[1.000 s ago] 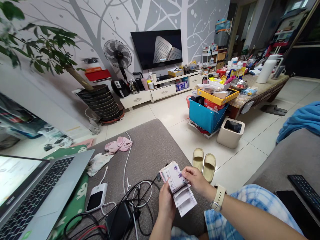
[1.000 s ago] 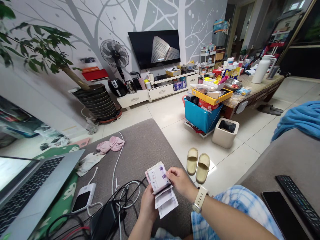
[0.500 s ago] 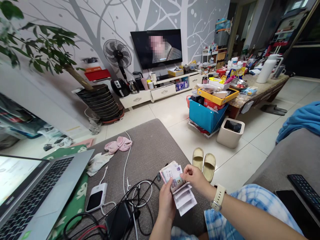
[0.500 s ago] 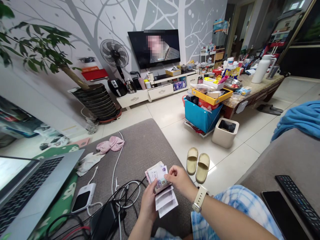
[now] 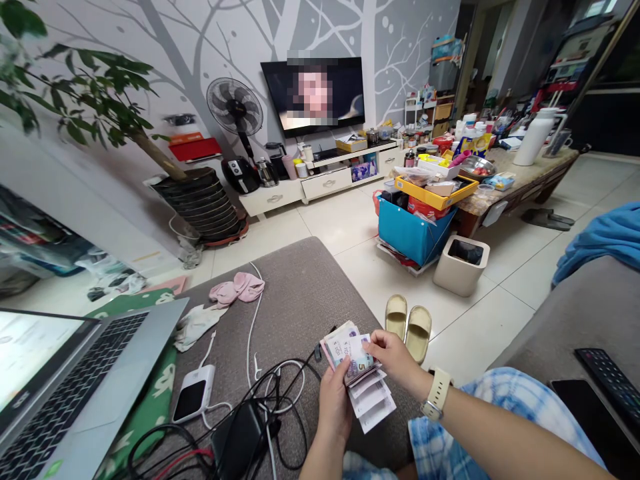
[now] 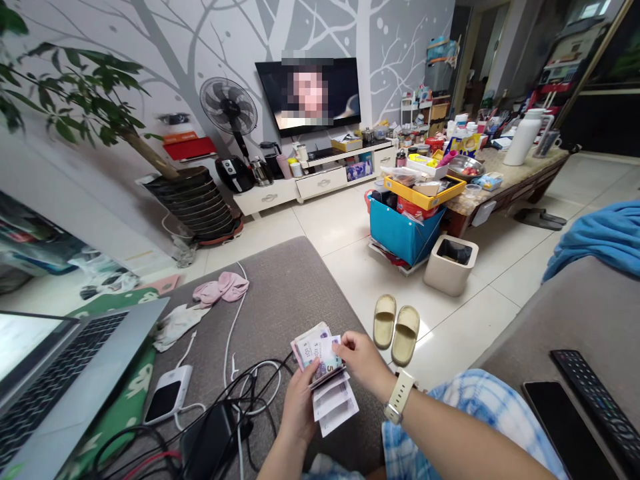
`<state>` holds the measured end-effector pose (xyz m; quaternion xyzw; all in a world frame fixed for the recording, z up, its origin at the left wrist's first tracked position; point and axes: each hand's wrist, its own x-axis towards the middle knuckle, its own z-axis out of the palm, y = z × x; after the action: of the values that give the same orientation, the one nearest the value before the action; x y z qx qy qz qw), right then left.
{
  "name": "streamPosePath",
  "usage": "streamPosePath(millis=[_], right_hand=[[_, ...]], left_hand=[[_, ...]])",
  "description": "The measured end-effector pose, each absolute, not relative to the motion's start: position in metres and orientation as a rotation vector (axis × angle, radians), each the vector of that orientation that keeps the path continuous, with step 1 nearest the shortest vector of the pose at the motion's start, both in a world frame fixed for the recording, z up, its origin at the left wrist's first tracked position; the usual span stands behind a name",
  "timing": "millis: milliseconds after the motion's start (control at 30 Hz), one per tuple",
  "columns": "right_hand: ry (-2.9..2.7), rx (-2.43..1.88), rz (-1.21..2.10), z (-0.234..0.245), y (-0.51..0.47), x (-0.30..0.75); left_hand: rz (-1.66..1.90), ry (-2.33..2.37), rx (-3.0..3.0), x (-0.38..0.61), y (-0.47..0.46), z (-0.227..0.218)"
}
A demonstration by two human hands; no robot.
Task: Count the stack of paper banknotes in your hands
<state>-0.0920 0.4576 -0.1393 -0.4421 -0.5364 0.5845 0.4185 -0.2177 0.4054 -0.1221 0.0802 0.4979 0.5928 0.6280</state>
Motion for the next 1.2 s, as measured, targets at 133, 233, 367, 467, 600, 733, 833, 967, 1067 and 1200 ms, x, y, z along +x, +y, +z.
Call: streamPosePath(millis=[133,233,367,467,600,733,833,967,1067,1200], right_hand=[[-1.361,-1.089,1.445,-0.137,0.457,-0.091],[-1.366,-1.059,1.454,-0.137,0.457,-0.092],[-1.351,-1.027,1.481,-0.136,0.455,-0.092],[-1.333,-0.991,1.52,-0.134,0.454,-0.092],[-1.299,-0.953,1.569,-0.129,0.454,-0.092],[-1.278,-0.951,1.58,-0.129,0.454,-0.092],[-1.272,-0.942,1.593,-0.131,0.454,-0.093],[-1.283,-0.939,1.609,-0.134,0.453,-0.093],[-1.291,-0.94,1.615,-0.135,0.453,-0.093],[-1.267,-0.906,1.638,-0.133,0.452,-0.093]], left_hand=[[1.376,1.186,0.158,-0.218,0.406,-0.122],[1.382,1.201,0.13,-0.218,0.408,-0.122],[1.395,1.192,0.106,-0.218,0.409,-0.122],[1.394,1.183,0.107,-0.218,0.409,-0.122],[1.388,1.155,0.124,-0.219,0.409,-0.12],[1.391,1.148,0.135,-0.219,0.409,-0.121],[1.404,1.123,0.141,-0.219,0.409,-0.122],[1.403,1.125,0.15,-0.22,0.409,-0.124],[1.401,1.144,0.139,-0.22,0.408,-0.124],[1.392,1.183,0.154,-0.221,0.408,-0.125]])
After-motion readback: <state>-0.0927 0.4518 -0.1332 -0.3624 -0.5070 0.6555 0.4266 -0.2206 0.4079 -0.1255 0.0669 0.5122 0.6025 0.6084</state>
